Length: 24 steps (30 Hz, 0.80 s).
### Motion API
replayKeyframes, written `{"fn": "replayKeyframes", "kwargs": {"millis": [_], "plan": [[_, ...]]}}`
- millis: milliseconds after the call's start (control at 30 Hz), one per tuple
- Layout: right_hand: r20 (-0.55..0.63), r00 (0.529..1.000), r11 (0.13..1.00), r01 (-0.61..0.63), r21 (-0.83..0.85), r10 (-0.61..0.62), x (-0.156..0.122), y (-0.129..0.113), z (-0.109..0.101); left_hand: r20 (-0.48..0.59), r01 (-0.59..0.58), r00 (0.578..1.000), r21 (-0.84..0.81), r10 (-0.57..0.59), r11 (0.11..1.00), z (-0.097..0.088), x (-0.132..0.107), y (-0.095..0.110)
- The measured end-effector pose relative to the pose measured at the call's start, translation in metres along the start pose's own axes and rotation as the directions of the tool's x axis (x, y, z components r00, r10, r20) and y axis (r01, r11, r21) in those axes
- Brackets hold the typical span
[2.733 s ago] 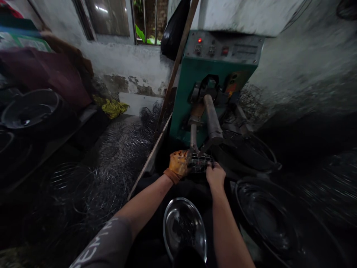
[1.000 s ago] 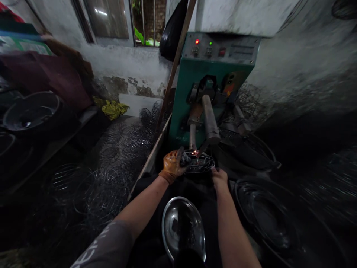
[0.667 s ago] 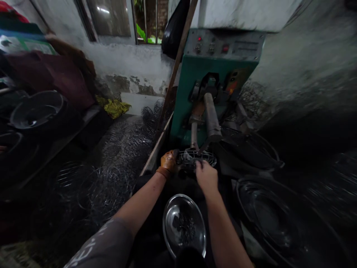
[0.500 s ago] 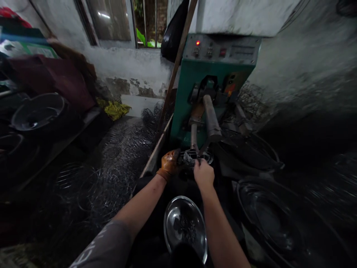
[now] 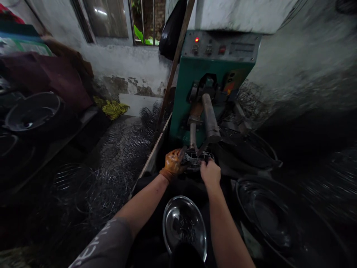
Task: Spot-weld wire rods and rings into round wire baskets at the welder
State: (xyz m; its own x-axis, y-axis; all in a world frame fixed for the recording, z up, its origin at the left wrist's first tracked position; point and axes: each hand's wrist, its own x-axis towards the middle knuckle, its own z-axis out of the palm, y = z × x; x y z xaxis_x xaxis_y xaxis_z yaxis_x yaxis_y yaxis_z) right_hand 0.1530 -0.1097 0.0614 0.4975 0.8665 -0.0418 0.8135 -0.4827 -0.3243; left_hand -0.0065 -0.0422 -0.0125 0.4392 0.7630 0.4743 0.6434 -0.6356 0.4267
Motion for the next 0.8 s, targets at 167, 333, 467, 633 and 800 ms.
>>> {"fn": "replayKeyframes", "kwargs": {"millis": [167, 333, 467, 633, 800], "plan": [[0.002, 1.0, 1.0, 0.006, -0.013, -0.006, 0.001, 0.003, 0.0, 0.017, 0.041, 0.999, -0.032, -0.04, 0.999, -0.003, -0.007, 0.002], [0.004, 1.0, 1.0, 0.028, -0.005, -0.028, 0.003, 0.005, -0.001, 0.081, 0.17, 0.982, 0.01, -0.17, 0.985, -0.006, -0.012, 0.002], [-0.012, 1.0, 1.0, 0.009, 0.009, -0.008, 0.007, 0.014, 0.002, 0.059, 0.109, 0.992, 0.022, -0.11, 0.994, -0.009, -0.008, 0.008], [-0.058, 0.998, 1.0, -0.017, 0.005, 0.018, 0.011, 0.026, 0.006, 0.08, 0.075, 0.994, 0.033, -0.077, 0.997, -0.006, -0.003, 0.015], [-0.096, 0.995, 1.0, 0.018, 0.015, -0.016, 0.015, 0.032, 0.013, 0.059, 0.064, 0.996, 0.024, -0.065, 0.998, -0.002, -0.002, 0.014]]}}
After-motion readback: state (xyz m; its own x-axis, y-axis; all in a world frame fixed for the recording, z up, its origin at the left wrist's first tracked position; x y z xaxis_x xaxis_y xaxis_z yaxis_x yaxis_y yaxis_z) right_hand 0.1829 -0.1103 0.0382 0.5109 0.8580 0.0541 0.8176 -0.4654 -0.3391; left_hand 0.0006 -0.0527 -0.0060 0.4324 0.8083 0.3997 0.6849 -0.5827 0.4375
